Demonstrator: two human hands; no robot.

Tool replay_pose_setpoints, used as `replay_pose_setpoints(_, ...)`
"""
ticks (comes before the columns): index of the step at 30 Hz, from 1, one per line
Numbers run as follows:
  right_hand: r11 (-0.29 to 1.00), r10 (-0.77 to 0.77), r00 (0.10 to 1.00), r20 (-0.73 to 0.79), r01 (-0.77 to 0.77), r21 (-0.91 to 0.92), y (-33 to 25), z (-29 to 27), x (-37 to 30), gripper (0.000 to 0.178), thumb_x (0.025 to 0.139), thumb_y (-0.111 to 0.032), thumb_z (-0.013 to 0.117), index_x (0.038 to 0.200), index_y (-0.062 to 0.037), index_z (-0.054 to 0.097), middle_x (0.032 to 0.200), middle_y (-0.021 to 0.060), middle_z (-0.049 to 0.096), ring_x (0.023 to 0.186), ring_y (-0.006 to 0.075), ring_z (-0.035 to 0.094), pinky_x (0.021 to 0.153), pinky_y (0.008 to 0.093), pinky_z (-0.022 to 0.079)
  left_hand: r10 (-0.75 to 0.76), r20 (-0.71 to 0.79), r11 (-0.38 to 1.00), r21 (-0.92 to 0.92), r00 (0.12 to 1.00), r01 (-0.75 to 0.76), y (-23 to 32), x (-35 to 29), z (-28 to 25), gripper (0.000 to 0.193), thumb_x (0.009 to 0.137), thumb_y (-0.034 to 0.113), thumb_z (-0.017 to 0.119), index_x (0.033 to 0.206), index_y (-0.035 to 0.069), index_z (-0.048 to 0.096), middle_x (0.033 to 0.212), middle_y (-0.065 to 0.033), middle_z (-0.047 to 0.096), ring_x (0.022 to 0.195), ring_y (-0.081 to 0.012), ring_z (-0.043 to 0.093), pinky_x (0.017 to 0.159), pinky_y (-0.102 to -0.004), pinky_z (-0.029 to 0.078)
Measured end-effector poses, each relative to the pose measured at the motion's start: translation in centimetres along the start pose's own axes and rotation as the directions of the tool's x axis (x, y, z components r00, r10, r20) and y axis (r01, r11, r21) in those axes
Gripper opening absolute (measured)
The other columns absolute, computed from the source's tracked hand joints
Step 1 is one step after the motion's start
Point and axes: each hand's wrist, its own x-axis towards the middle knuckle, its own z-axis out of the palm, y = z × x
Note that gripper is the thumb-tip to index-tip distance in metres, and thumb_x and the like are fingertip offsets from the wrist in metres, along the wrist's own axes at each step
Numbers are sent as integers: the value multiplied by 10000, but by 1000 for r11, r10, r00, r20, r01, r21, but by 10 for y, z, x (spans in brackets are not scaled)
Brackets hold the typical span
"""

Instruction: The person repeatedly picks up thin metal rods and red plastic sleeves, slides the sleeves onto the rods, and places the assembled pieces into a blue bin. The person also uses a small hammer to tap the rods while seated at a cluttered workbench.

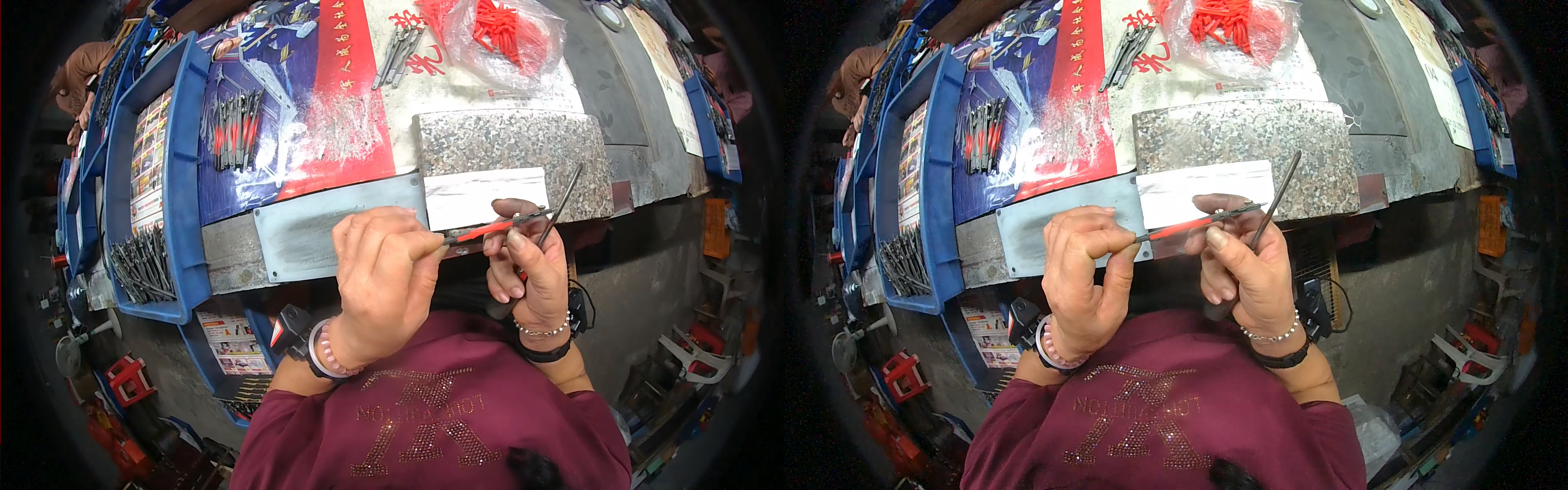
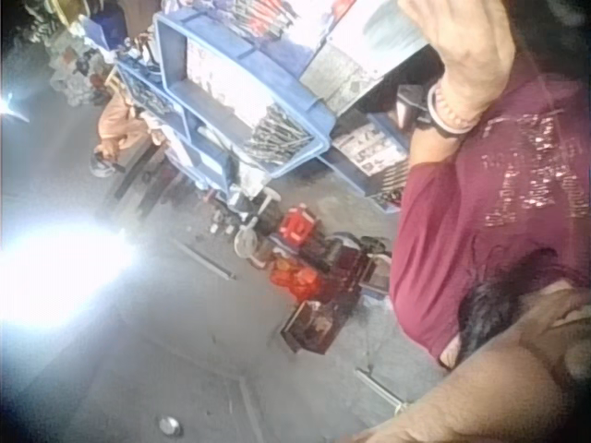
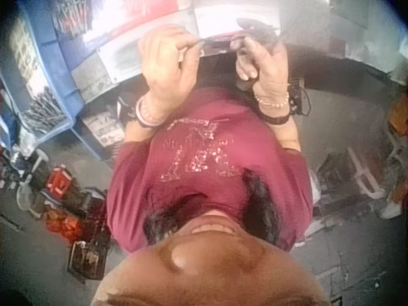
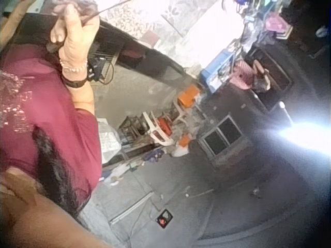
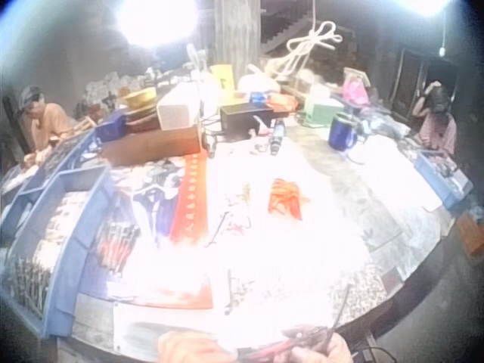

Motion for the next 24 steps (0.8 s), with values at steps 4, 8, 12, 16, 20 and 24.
replay_pose_setpoints(4,998,5,1000,-3,-5,55,5,-1,0,293,957,-97,544,1228,13,532,874,107,662,429,49,420,405,216,381,-6,0,1000,-10,1000,6,-1,-3,0,242,695,-7,719,905,54,614,858,-73,595,856,-267,603,801,-385,393)
replay_pose_setpoints(8,996,-14,1000,-13,15,84,9,-3,1,273,960,-114,543,1207,4,545,866,117,662,425,55,419,402,221,380,-21,4,1000,-21,1000,21,-3,-5,-1,247,694,-7,719,908,54,612,858,-73,595,858,-269,605,805,-383,389)
replay_pose_setpoints(12,998,-50,999,-5,50,29,12,-4,4,281,991,-154,501,1234,-12,506,865,97,598,394,48,364,348,203,348,-34,14,999,-28,999,34,-2,-6,-1,243,698,-10,715,906,54,609,855,-75,593,864,-270,606,814,-380,385)
replay_pose_setpoints(16,993,-38,999,-18,40,115,11,-3,3,183,963,-111,537,1119,-18,556,813,111,630,416,58,399,396,222,381,-51,34,996,-65,998,54,-2,-8,-2,232,707,-21,704,905,48,604,851,-85,592,856,-279,605,817,-380,390)
replay_pose_setpoints(20,996,-89,994,-68,88,-11,9,0,1,129,939,-109,573,1034,-23,558,765,100,587,418,74,398,405,240,379,-140,90,969,-194,986,155,-2,-8,-2,202,739,-38,681,910,29,597,855,-115,594,833,-301,600,788,-385,421)
replay_pose_setpoints(24,956,-139,980,-145,95,-277,7,9,-2,115,884,-46,607,960,30,566,680,89,580,429,83,436,422,229,395,-196,180,913,-326,964,246,10,-8,3,259,819,-58,628,1071,-25,579,929,-169,641,798,-299,660,697,-341,527)
